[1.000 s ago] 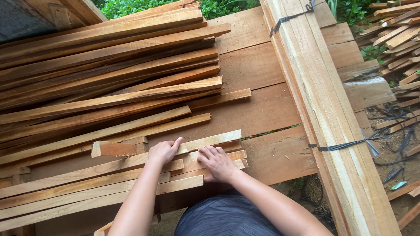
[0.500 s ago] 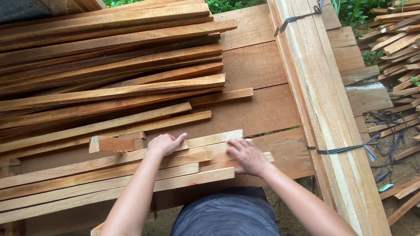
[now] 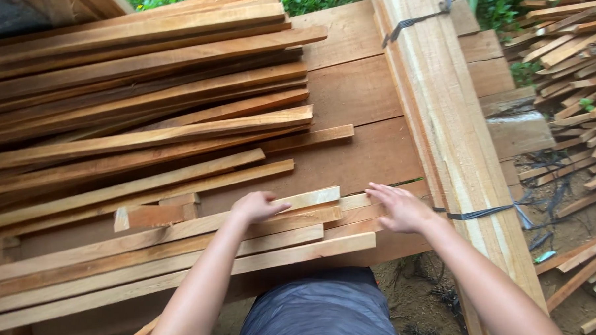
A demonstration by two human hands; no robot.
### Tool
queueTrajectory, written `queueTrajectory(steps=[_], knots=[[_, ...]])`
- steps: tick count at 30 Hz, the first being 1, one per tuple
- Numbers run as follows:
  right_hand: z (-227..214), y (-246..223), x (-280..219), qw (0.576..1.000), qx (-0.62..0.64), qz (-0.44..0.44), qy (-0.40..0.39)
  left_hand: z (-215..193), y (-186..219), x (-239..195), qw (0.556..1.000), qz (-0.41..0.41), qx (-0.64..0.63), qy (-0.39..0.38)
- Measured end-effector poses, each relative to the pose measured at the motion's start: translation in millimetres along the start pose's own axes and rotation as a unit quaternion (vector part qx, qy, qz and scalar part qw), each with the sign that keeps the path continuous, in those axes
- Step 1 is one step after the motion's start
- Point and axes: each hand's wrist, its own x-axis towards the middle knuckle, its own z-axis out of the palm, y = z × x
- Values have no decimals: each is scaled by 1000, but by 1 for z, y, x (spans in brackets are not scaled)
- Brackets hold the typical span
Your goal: The person stacks thin wooden planks on a wooden workbench, aligning them by hand. They then use a black strap to tie the stack of planks together, securing it with a knot.
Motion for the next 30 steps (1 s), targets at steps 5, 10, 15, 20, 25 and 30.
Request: queueTrajectory(steps=[5,10,15,20,25,30], knots=[[30,46,61,917,380,90,84,1,45,-6,999,1,26,-25],[25,25,119,725,648,200,117,4,50,1,997,-4,56,-47],[35,6,145,743,619,252,34,0,57,3,997,-17,43,-59],[27,-15,141,719,642,263,-41,3,57,12,998,-15,32,-56],[19,-41,140,704,657,264,-58,3,64,16,998,-3,21,-54],[51,-60,168,645,722,231,-96,-3,74,7,998,-10,23,-63]])
